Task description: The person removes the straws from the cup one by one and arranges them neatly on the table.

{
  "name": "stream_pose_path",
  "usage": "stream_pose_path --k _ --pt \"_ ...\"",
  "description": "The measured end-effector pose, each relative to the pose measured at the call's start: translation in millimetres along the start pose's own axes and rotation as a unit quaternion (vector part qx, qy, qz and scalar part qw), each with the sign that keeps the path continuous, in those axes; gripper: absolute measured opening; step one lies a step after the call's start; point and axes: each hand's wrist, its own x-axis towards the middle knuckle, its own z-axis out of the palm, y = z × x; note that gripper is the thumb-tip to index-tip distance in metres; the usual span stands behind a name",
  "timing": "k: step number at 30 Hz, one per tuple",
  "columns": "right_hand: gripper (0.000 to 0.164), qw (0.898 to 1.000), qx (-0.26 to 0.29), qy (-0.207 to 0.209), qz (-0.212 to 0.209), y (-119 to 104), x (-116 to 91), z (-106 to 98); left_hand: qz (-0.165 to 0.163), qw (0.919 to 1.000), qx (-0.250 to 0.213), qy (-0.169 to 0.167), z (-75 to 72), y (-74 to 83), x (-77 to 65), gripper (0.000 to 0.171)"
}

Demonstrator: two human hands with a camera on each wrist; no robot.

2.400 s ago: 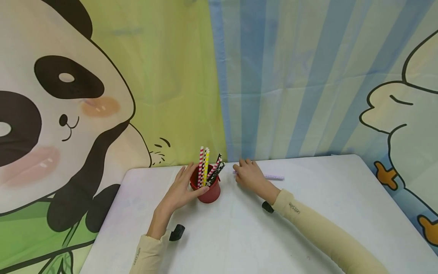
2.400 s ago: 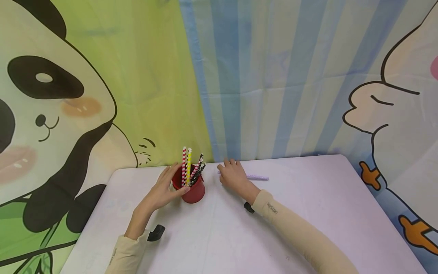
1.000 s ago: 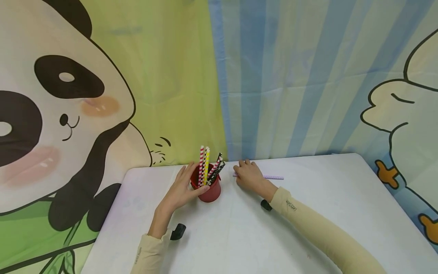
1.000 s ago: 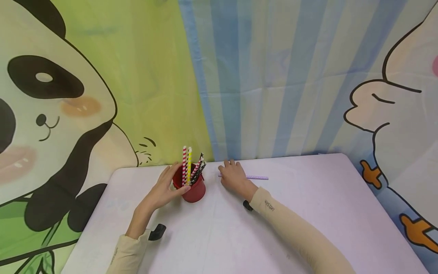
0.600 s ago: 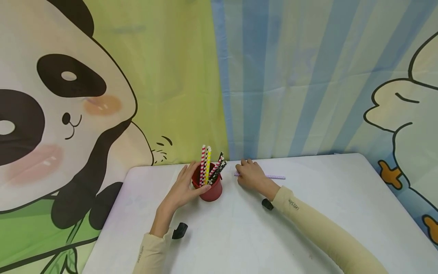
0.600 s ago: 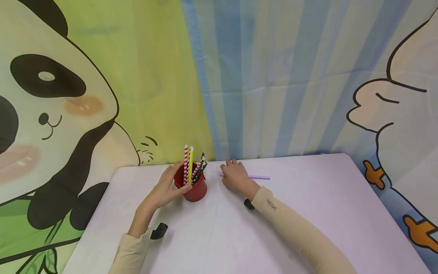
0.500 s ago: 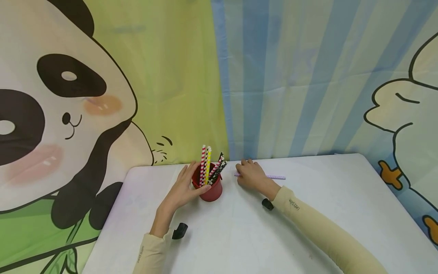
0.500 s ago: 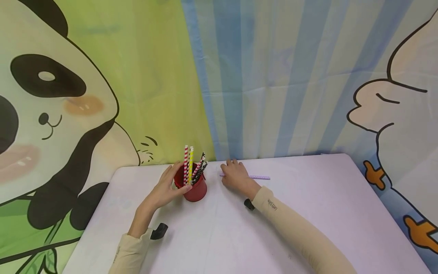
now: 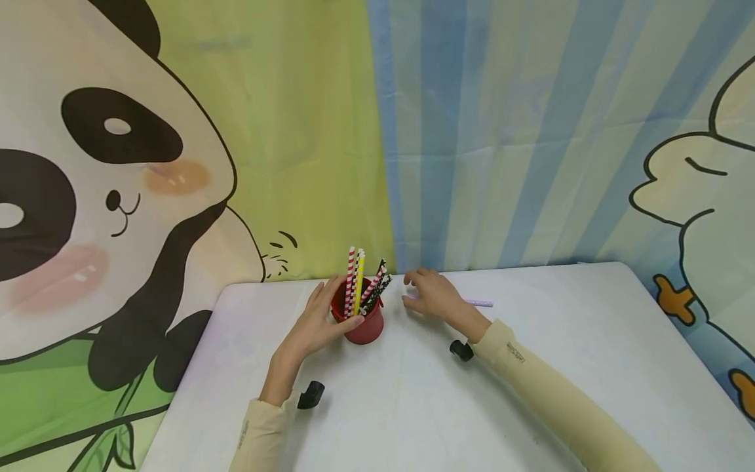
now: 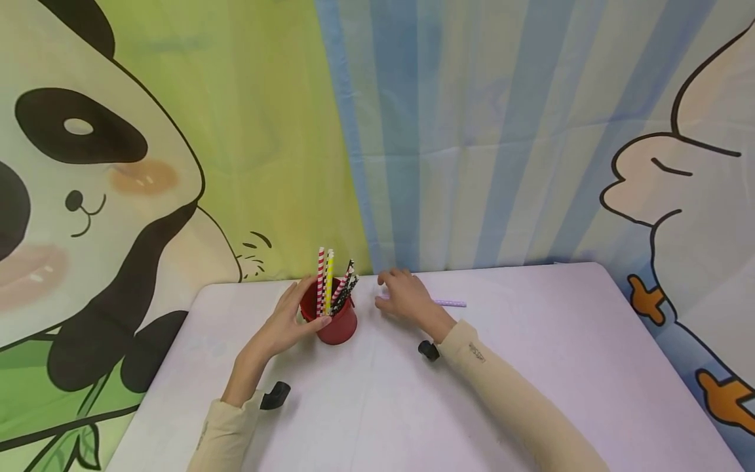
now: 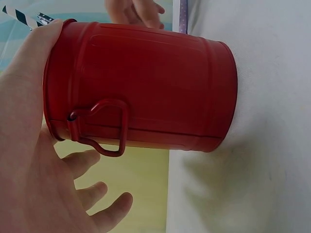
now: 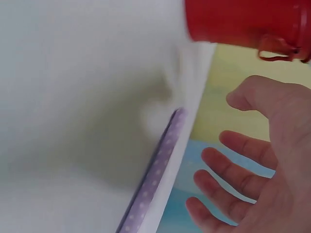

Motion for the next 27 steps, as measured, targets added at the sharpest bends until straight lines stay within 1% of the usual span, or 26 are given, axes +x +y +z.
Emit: stream_pose_path --k 3,6,9,12,16,18,20,22,27 --pt "0.036 0.998 0.065 0.004 0.0 -4.2 -1.9 -3.3 0.001 1.0 -0.004 -0.001 0.5 -1.0 0.8 0.095" --pt "0.037 0.991 0.133 0.02 -0.005 -8.2 -4.8 -3.6 0.005 1.0 -0.008 -0.003 0.8 -1.3 1.1 0.094" --pt "0.037 0.981 0.191 0.041 0.0 -14.3 -8.3 -2.3 0.005 0.9999 -0.009 -0.005 0.8 -1.3 0.3 0.094" --pt "0.036 0.968 0.243 0.06 0.016 -23.5 -12.1 -0.8 0.004 0.9999 -0.008 -0.005 0.7 -1.7 -0.4 0.094" --pt "0.036 0.949 0.308 0.053 0.05 -37.0 -17.5 1.5 0.004 1.0 -0.008 -0.004 0.8 -2.8 -0.6 0.093" --pt "0.037 0.94 0.334 0.046 0.061 -42.8 -19.4 3.6 0.006 0.9999 -0.009 -0.003 1.0 -3.5 -0.3 0.093" --pt "0.036 0.934 0.348 0.045 0.067 -48.4 -20.6 5.2 0.009 0.9999 -0.011 -0.002 1.2 -4.0 0.1 0.093" --pt "0.035 0.931 0.354 0.055 0.067 -53.1 -19.9 6.5 0.011 0.9999 -0.013 -0.002 1.1 -3.6 0.3 0.093" --pt "0.033 0.931 0.347 0.088 0.075 -64.4 -15.8 8.3 0.014 0.9998 -0.015 -0.002 0.2 -2.2 0.4 0.091"
